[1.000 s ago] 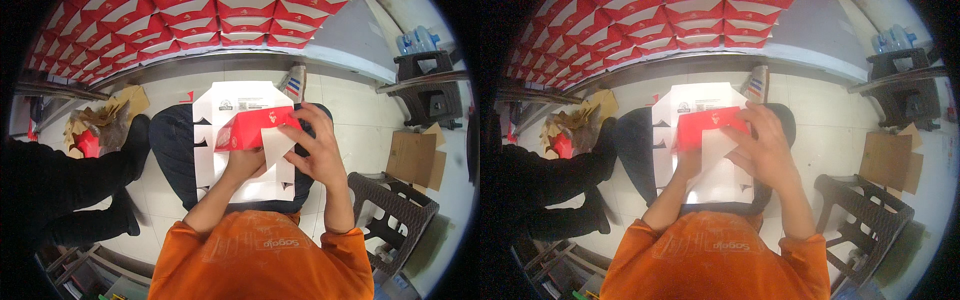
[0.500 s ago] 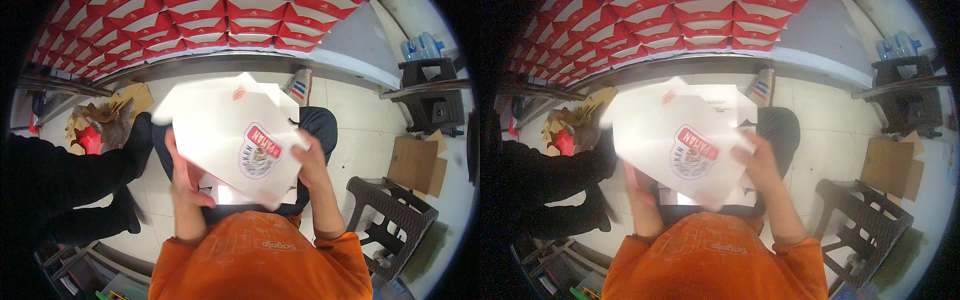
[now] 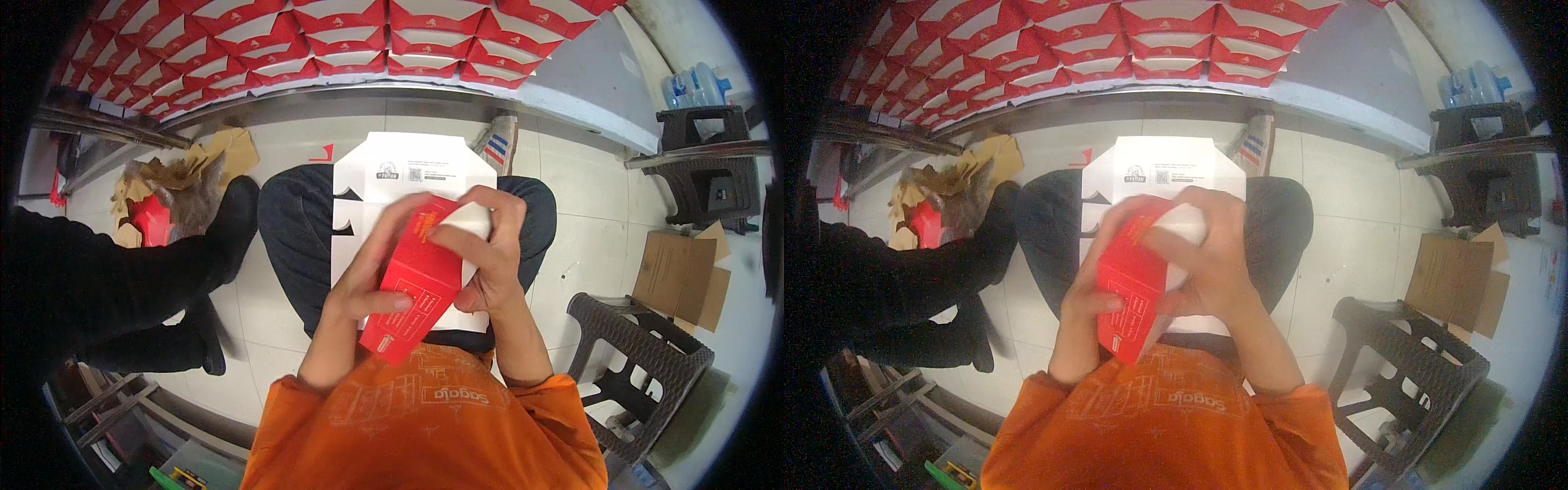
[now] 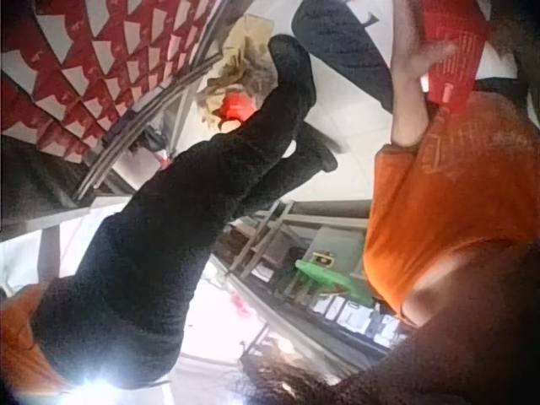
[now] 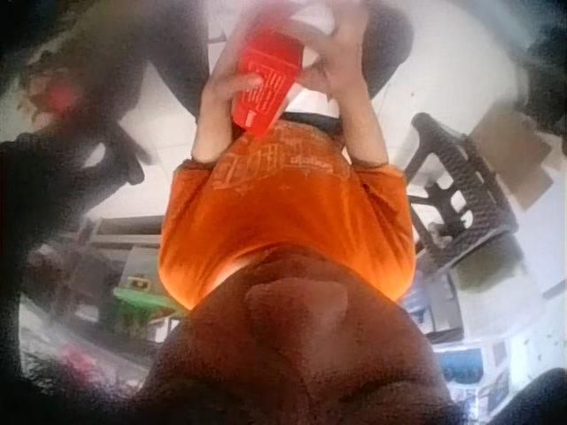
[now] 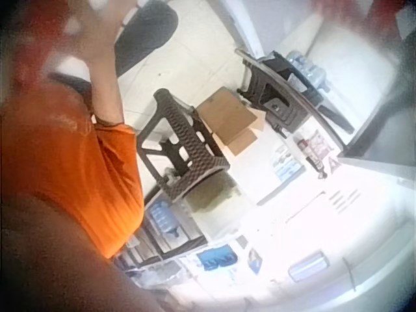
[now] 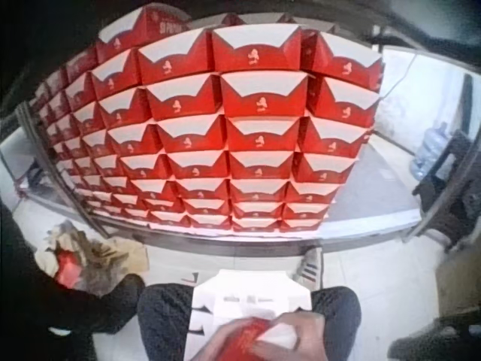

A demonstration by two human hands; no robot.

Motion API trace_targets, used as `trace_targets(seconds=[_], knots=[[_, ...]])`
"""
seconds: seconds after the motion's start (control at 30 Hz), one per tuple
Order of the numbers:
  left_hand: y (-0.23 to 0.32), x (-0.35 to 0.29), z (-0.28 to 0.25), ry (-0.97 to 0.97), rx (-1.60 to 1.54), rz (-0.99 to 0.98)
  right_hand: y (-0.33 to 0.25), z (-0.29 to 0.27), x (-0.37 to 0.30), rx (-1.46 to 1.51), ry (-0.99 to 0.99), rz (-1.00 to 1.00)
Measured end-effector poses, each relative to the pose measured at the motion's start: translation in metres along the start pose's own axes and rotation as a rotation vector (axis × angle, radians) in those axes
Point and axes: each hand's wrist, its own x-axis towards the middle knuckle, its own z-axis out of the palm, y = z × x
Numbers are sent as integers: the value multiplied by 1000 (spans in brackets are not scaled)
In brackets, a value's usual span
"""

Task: The person sits on the floor and repeatedly folds small red and white cardboard boxes by hand. They place each completed box onto a nearby metal shelf that is already stacked with similar boxes.

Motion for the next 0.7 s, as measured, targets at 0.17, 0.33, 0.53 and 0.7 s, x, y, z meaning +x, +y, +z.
trace_targets(seconds=[0.17, 0.33, 0.53, 0.7], knots=[[3, -4, -5, 74, 340, 190, -4, 4, -1, -137, 147, 26], [11, -4, -8, -50, 477, 116, -5, 10, -4, 52, 219, -19], [4, -14, -2, -225, 192, -71, -9, 20, -2, 513, 379, 295], [6, 2, -16, -210, -310, 118, -30, 13, 37, 135, -164, 36]])
